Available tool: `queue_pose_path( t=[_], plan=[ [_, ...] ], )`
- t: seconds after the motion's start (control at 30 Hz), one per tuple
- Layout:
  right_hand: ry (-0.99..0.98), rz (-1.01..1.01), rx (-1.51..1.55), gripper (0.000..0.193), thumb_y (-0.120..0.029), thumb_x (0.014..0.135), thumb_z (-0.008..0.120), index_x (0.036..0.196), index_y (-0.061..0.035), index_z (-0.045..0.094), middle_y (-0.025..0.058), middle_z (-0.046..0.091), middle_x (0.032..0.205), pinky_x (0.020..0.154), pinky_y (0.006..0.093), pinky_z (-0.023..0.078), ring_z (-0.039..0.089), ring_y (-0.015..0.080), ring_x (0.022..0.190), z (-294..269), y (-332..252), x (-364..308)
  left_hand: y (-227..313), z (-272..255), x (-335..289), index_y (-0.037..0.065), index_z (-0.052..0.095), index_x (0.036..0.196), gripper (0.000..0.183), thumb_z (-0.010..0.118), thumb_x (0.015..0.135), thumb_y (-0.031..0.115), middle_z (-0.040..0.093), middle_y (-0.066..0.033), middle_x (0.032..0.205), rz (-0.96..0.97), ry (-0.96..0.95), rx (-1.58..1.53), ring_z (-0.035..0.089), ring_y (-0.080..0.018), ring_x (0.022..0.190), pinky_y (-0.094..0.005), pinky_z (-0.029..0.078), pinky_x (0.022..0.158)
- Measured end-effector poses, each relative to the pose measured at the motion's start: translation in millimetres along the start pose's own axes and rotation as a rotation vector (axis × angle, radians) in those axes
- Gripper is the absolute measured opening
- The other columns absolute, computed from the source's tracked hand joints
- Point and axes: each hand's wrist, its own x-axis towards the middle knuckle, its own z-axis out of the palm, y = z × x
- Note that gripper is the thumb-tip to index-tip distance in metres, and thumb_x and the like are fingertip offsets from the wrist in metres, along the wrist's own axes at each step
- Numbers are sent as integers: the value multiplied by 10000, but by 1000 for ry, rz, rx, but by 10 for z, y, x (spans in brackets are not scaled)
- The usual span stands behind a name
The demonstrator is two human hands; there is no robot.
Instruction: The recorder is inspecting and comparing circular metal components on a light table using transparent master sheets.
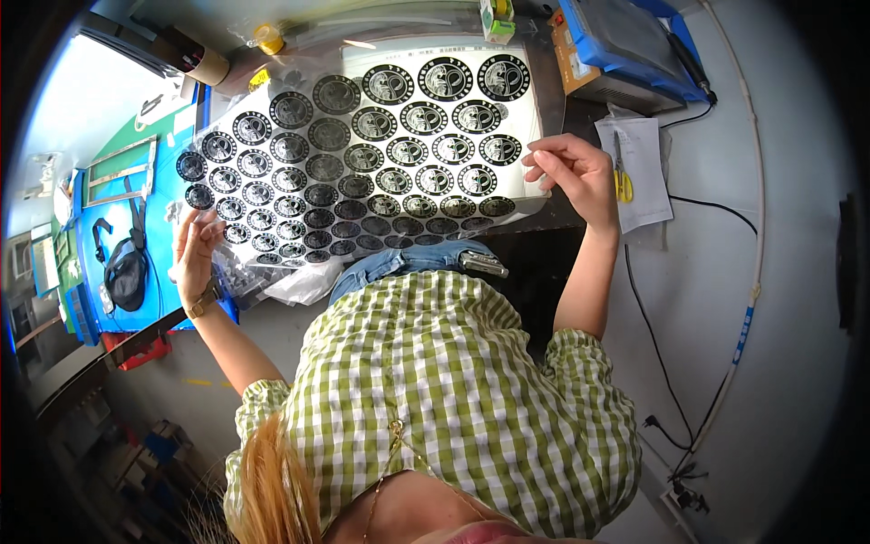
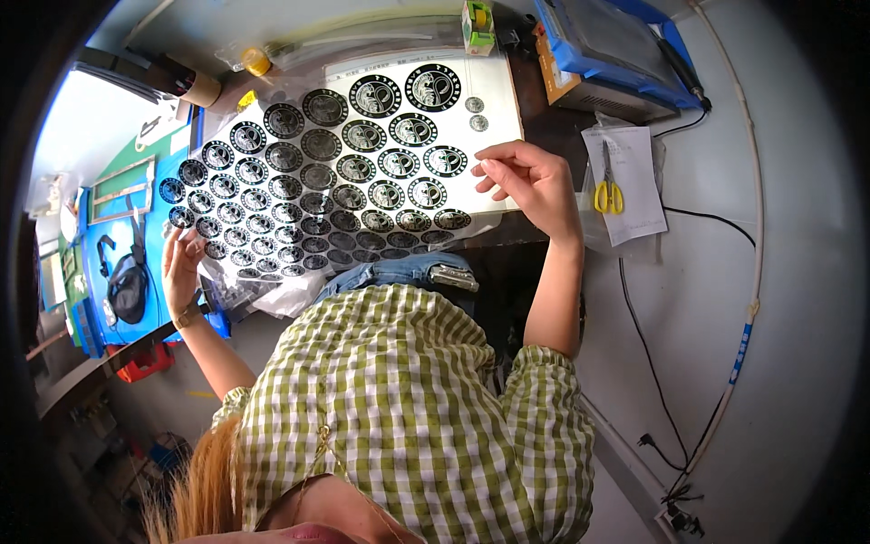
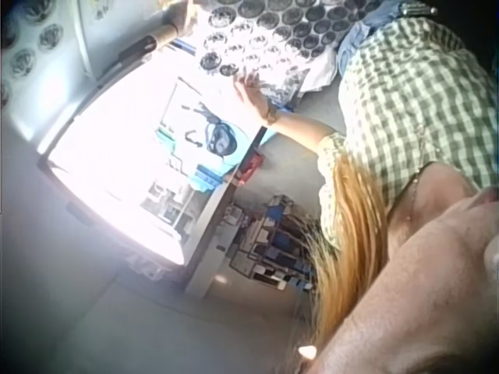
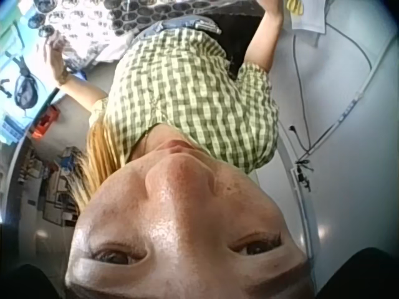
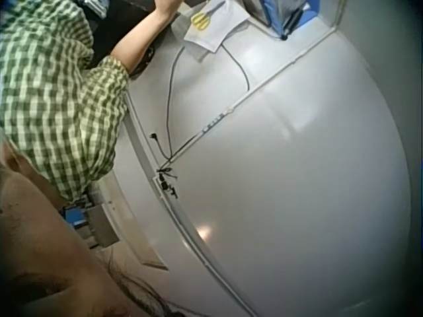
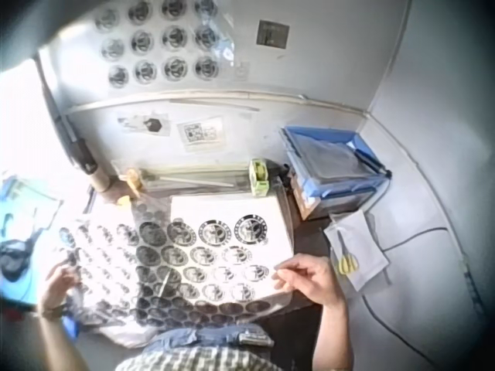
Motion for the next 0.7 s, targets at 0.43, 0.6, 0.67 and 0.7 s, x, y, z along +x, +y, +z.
queue_pose_path(
  t=[0.43, 0.6, 0.67, 0.7],
  plan=[
    [11, -17, 3, 126, -80, 820, 542, 898, 2, 597, 83, 635, 767, 505, 179, 456, 614, 104, 656, 36, -96, -41, -53, 37, -9, 18, 421, 1185, 301, 378, 909, 130, 558, -155, 1044, 12, 18, -17, 582, -235, 896, -303, 477, 766],
    [60, -71, -2, 166, -131, 851, 500, 918, 4, 569, 90, 625, 753, 470, 171, 431, 597, 104, 605, 46, -22, 37, -271, -5, 46, 27, 398, 1204, 333, 411, 901, 164, 550, -140, 1060, -49, 50, -94, 571, -216, 897, -284, 473, 747],
    [175, -33, 25, 215, -195, 867, 484, 966, -12, 538, 75, 612, 711, 442, 159, 412, 588, 98, 558, 10, 182, 174, -413, 170, 195, 35, 375, 1225, 371, 430, 891, 185, 539, -119, 1075, -121, 101, -21, 559, -189, 896, -282, 458, 764],
    [210, 12, 16, 219, -201, 867, 486, 971, -16, 541, 78, 612, 708, 449, 169, 422, 596, 111, 563, -43, 376, 295, -484, 356, 280, 38, 379, 1225, 374, 433, 889, 191, 540, -112, 1075, -170, 93, -30, 557, -186, 903, -285, 451, 774]
  ],
)
